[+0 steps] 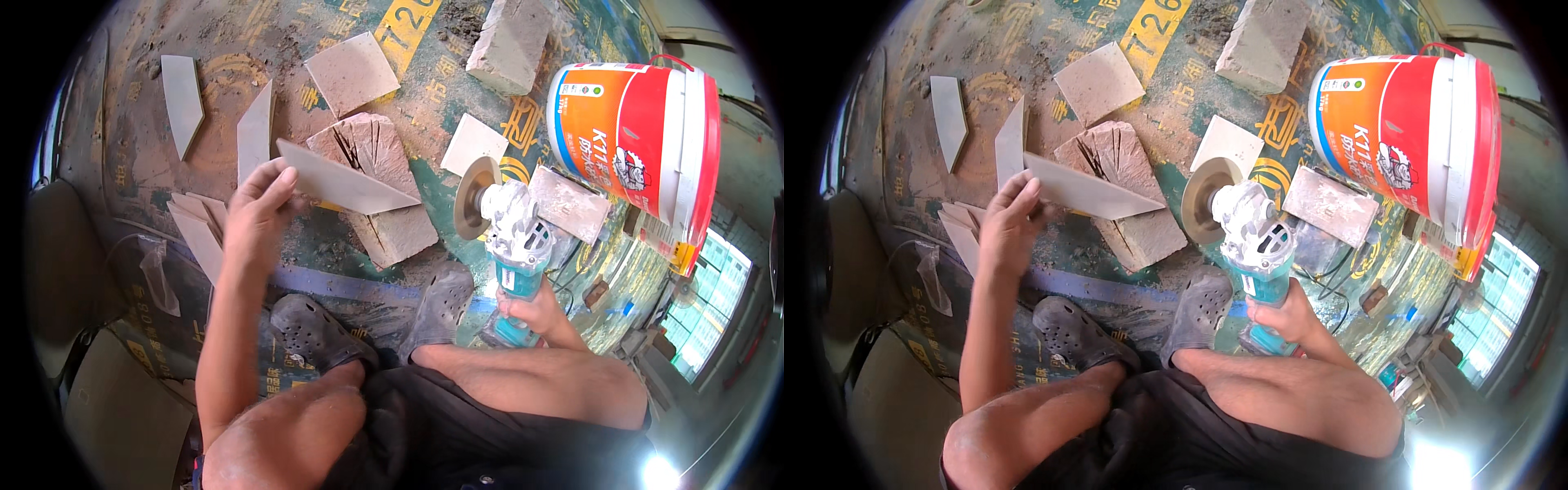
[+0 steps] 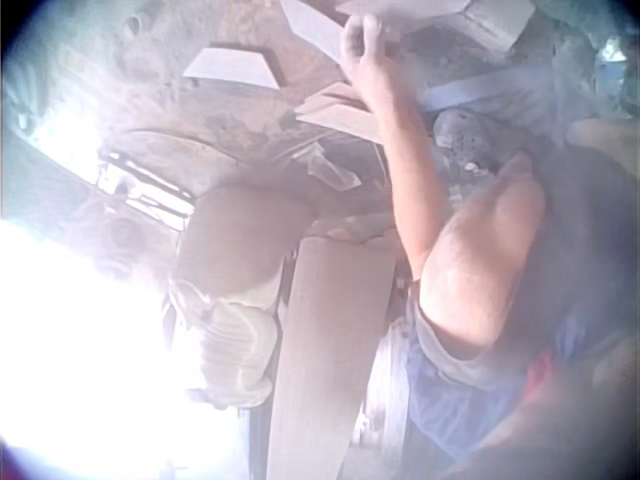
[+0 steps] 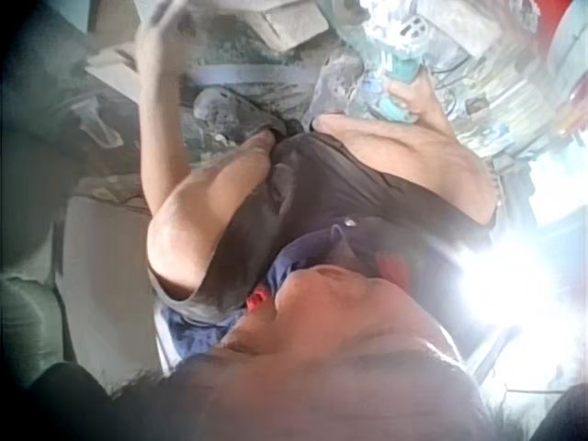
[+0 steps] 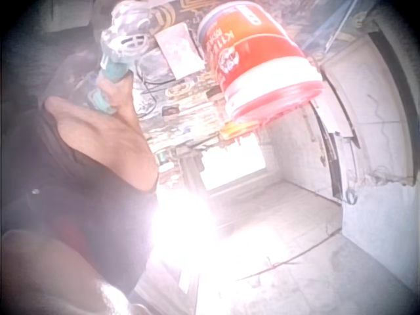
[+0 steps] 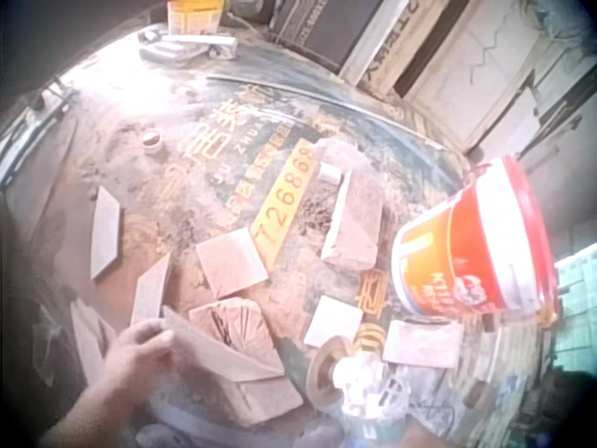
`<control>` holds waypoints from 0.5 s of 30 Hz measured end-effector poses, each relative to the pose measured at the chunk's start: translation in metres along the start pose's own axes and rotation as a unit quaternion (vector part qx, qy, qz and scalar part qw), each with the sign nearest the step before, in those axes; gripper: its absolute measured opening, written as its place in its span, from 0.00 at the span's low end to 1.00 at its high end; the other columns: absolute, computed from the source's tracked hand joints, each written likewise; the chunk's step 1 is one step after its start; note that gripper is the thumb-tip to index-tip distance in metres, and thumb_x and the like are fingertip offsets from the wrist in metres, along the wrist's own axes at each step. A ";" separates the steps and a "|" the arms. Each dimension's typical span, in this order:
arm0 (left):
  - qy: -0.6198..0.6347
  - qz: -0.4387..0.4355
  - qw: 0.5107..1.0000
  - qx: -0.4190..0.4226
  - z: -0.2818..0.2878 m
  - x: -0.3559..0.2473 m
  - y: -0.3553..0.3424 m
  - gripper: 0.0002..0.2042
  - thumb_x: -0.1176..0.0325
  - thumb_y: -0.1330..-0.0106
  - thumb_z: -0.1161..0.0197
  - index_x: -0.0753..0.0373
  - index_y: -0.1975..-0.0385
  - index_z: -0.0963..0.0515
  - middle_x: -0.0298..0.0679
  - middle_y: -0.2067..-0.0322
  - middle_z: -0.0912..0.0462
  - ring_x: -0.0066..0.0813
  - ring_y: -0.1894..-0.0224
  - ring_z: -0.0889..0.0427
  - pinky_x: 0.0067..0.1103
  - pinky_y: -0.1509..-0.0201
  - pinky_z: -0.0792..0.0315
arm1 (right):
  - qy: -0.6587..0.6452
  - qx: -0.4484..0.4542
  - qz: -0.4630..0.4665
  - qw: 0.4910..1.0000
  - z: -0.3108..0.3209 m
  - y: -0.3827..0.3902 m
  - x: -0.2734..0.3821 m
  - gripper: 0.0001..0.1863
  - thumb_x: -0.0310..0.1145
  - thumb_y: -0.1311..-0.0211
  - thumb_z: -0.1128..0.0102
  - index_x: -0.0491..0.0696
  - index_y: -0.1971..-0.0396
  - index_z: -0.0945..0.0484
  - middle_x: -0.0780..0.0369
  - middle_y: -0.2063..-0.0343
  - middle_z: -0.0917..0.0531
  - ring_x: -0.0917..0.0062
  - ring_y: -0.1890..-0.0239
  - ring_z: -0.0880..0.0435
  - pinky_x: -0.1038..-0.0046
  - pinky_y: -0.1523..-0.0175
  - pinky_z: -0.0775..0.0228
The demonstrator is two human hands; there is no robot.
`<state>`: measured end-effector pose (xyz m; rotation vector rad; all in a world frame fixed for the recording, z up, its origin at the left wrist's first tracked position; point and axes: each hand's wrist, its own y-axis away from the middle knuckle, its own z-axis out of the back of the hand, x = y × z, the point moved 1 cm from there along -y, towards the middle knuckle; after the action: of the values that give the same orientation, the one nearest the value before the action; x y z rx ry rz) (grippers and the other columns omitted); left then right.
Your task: The person uses an angle grinder to smooth the edges of ceramic tile pieces held against a wooden block.
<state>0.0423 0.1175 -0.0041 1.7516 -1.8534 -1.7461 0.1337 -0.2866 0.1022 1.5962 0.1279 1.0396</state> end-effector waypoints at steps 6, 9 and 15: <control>-0.075 -0.030 0.994 -0.079 -0.028 0.048 -0.006 0.11 0.63 0.23 0.43 0.64 0.52 0.25 0.33 0.58 0.20 0.21 0.55 0.21 0.22 0.52 0.23 | -0.021 0.001 -0.007 1.000 0.000 -0.001 -0.003 0.17 0.32 0.53 0.32 0.40 0.64 0.21 0.62 0.71 0.18 0.80 0.71 0.21 0.74 0.65 0.27; -0.097 -0.045 0.994 -0.024 -0.018 0.039 -0.012 0.12 0.65 0.22 0.46 0.66 0.48 0.25 0.33 0.58 0.19 0.20 0.58 0.21 0.21 0.52 0.25 | -0.008 0.007 0.004 1.000 0.000 0.000 -0.005 0.18 0.31 0.52 0.32 0.41 0.61 0.24 0.62 0.72 0.19 0.79 0.72 0.21 0.74 0.66 0.28; -0.229 -0.090 0.967 -0.062 -0.011 0.058 -0.003 0.15 0.60 0.23 0.43 0.67 0.51 0.22 0.27 0.65 0.21 0.13 0.64 0.27 0.18 0.59 0.30 | 0.019 0.018 0.008 1.000 -0.004 -0.003 -0.007 0.18 0.31 0.52 0.32 0.42 0.61 0.24 0.62 0.73 0.20 0.79 0.73 0.22 0.74 0.67 0.28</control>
<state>0.0313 0.0700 -0.0377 1.6151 -1.7126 -2.4528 0.1281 -0.2871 0.0959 1.6119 0.1611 1.0863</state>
